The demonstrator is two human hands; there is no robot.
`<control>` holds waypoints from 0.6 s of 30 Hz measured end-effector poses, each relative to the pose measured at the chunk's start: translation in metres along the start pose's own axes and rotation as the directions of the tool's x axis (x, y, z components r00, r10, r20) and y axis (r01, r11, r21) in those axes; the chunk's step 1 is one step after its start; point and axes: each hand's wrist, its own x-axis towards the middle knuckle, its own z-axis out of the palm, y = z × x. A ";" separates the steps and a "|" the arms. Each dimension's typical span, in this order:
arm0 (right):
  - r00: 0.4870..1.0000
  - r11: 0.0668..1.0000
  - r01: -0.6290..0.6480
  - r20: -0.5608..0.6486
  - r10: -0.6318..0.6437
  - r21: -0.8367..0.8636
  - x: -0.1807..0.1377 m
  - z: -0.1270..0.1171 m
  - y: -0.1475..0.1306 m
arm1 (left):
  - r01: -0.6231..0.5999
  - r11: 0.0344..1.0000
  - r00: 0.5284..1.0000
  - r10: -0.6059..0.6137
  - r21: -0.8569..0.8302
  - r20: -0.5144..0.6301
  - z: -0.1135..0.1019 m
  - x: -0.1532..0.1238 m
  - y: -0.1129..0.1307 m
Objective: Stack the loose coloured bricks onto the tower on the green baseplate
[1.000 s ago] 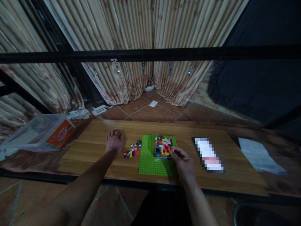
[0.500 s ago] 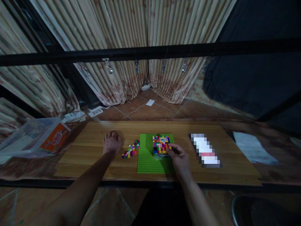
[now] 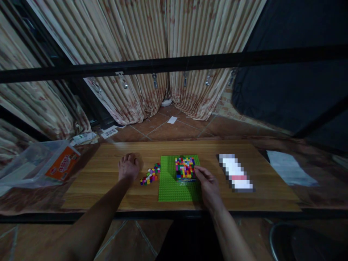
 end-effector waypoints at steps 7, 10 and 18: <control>0.998 0.998 0.055 -0.043 -0.054 0.030 -0.002 0.009 0.005 | -0.008 1.000 1.000 0.008 0.007 -0.006 0.002 0.001 -0.002; 0.995 0.996 0.088 -0.050 -0.089 -0.016 -0.002 0.010 0.006 | -0.013 1.000 1.000 0.013 0.008 -0.005 0.000 0.000 -0.002; 0.987 0.978 0.148 -0.040 -0.156 -0.148 -0.003 0.005 0.006 | -0.019 1.000 1.000 0.019 0.010 -0.005 -0.001 -0.001 0.001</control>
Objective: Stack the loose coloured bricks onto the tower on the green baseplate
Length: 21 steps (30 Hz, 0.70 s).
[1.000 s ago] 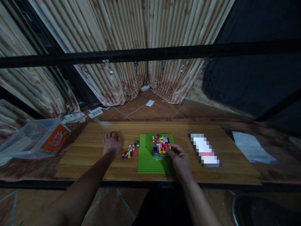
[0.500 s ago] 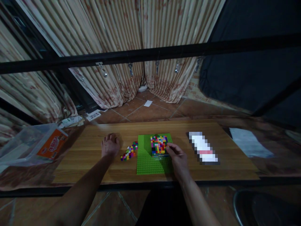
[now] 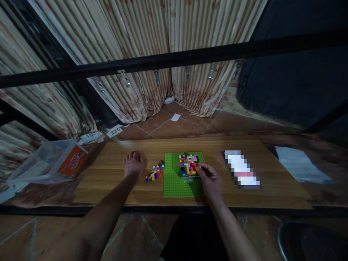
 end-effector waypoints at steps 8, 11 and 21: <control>0.874 0.795 0.485 0.214 -0.435 -0.363 -0.050 0.020 -0.025 | 0.029 1.000 0.999 -0.029 -0.007 0.027 0.000 -0.001 0.001; 0.821 0.745 0.529 0.467 -0.328 -0.407 -0.069 0.049 -0.020 | 0.035 0.999 0.999 -0.035 -0.008 0.040 0.000 -0.001 0.001; 0.838 0.431 0.526 0.535 -0.113 -0.733 -0.055 0.107 0.011 | 0.029 0.999 0.999 -0.028 -0.025 0.029 -0.001 -0.003 0.001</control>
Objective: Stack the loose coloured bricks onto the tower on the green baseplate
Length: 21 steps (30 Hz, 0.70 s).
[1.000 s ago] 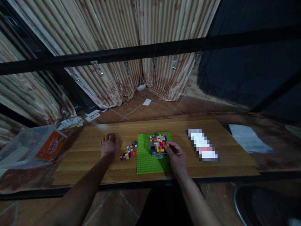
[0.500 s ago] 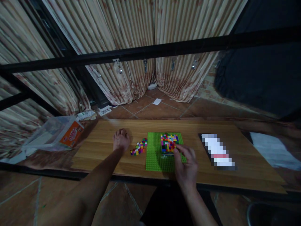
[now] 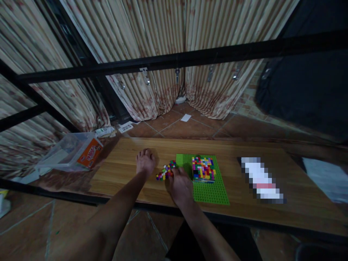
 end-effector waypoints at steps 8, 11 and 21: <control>1.000 1.000 0.010 -0.013 -0.010 -0.027 0.000 0.000 0.001 | -0.003 1.000 1.000 0.003 -0.001 -0.006 0.002 0.000 -0.001; 0.999 1.000 0.002 -0.035 -0.001 0.028 -0.001 0.001 0.005 | -0.007 1.000 1.000 0.007 0.001 -0.007 0.001 0.000 -0.001; 0.997 0.969 -0.034 -0.064 0.051 0.245 -0.001 0.000 0.008 | -0.003 1.000 1.000 0.003 -0.003 -0.005 0.001 0.001 -0.001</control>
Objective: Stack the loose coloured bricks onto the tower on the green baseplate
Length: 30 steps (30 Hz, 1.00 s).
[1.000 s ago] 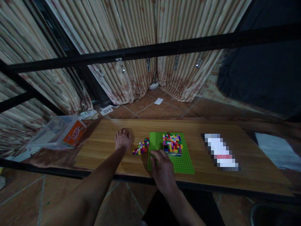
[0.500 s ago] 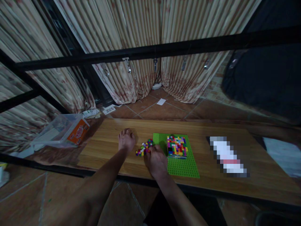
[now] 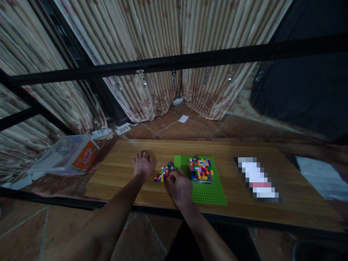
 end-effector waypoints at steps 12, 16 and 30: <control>0.990 0.845 -0.069 -0.071 0.125 0.530 -0.044 -0.036 0.003 | -0.015 1.000 1.000 0.015 0.013 0.006 -0.003 0.001 0.000; 0.963 0.754 -0.164 -0.064 0.264 0.636 -0.056 -0.050 0.019 | -0.009 1.000 1.000 0.009 0.005 0.000 -0.003 0.002 0.000; 0.840 0.733 -0.182 -0.284 0.462 0.656 -0.030 -0.101 0.070 | -0.005 1.000 1.000 0.005 0.015 0.004 -0.002 0.004 -0.001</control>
